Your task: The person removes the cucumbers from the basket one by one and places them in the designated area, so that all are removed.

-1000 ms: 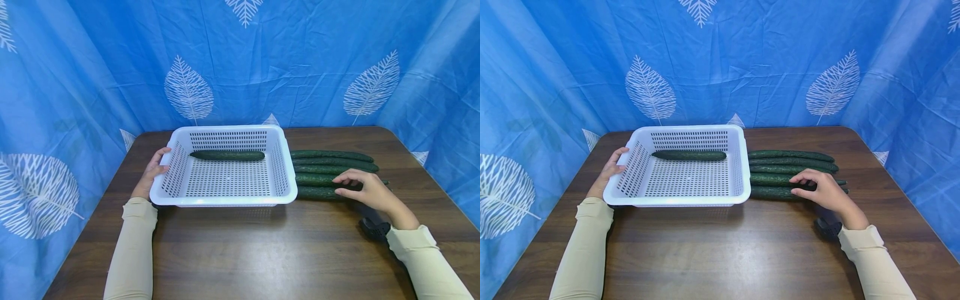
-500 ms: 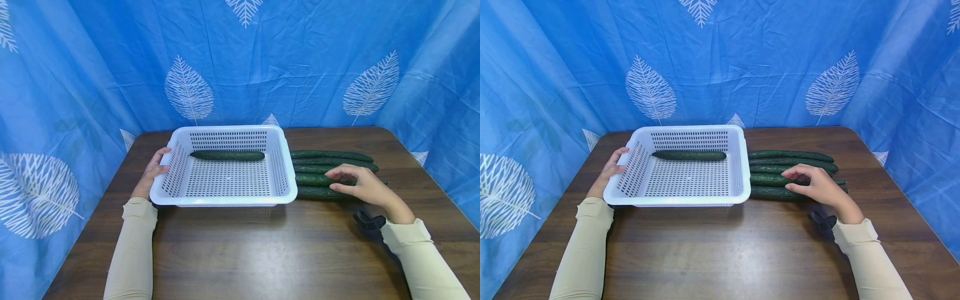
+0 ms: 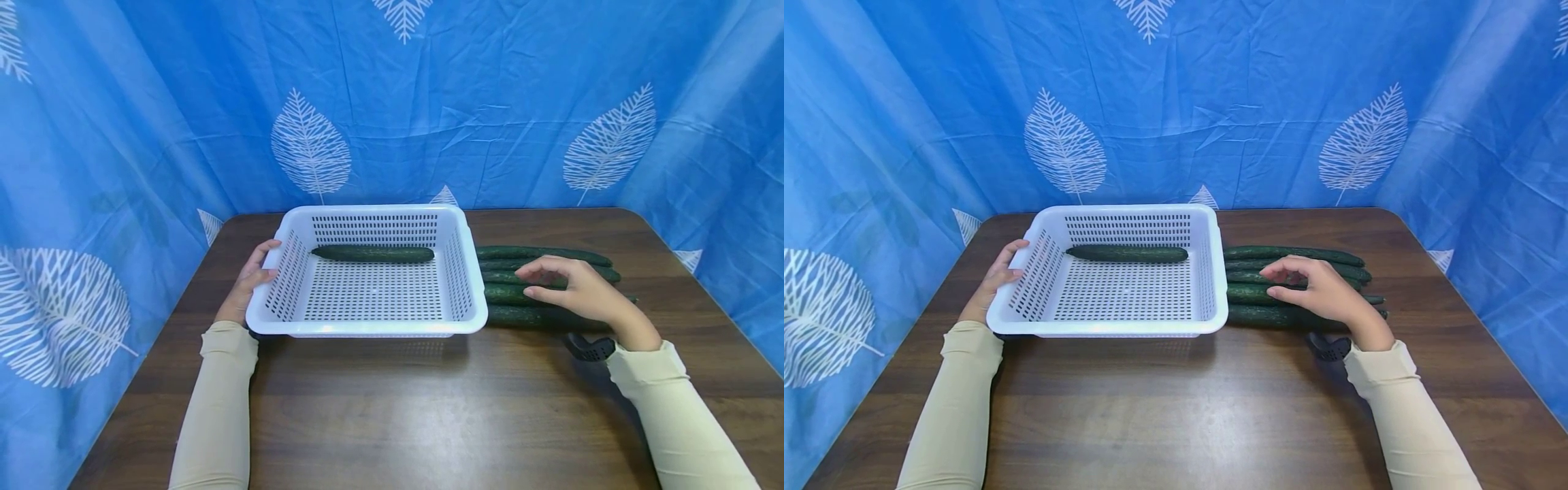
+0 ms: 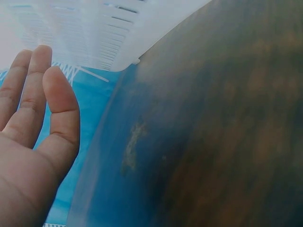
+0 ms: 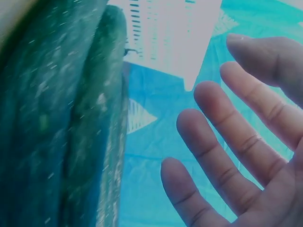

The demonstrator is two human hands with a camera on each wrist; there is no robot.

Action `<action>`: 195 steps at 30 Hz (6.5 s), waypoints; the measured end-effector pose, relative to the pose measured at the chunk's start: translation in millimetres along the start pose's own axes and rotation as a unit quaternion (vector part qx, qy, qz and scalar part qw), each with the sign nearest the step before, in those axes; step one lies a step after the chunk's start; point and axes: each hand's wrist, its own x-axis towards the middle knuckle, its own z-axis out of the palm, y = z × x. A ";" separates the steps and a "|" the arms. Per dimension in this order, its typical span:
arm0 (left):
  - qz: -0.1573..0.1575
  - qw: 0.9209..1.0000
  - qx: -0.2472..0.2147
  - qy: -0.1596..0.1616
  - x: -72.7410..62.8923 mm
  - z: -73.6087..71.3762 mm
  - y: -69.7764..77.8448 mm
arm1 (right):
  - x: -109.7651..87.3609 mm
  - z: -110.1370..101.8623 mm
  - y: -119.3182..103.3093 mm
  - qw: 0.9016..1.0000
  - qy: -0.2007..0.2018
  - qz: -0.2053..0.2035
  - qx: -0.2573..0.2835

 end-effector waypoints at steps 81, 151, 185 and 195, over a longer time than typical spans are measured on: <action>-0.009 1.000 0.003 0.015 1.0 -1.2 -2.6 | 170.6 33.0 -47.1 0.949 -0.210 0.099 0.212; 0.031 0.999 -0.021 -0.001 7.2 -2.0 -2.6 | 244.6 124.2 -45.6 0.954 -0.229 0.149 0.123; 0.019 1.000 -0.025 -0.002 9.3 -5.2 -2.2 | 246.2 141.0 -54.2 0.942 -0.310 0.098 -0.080; 0.027 0.999 -0.025 -0.004 12.8 -8.2 -4.3 | 249.8 140.3 -53.6 0.943 -0.308 0.118 -0.053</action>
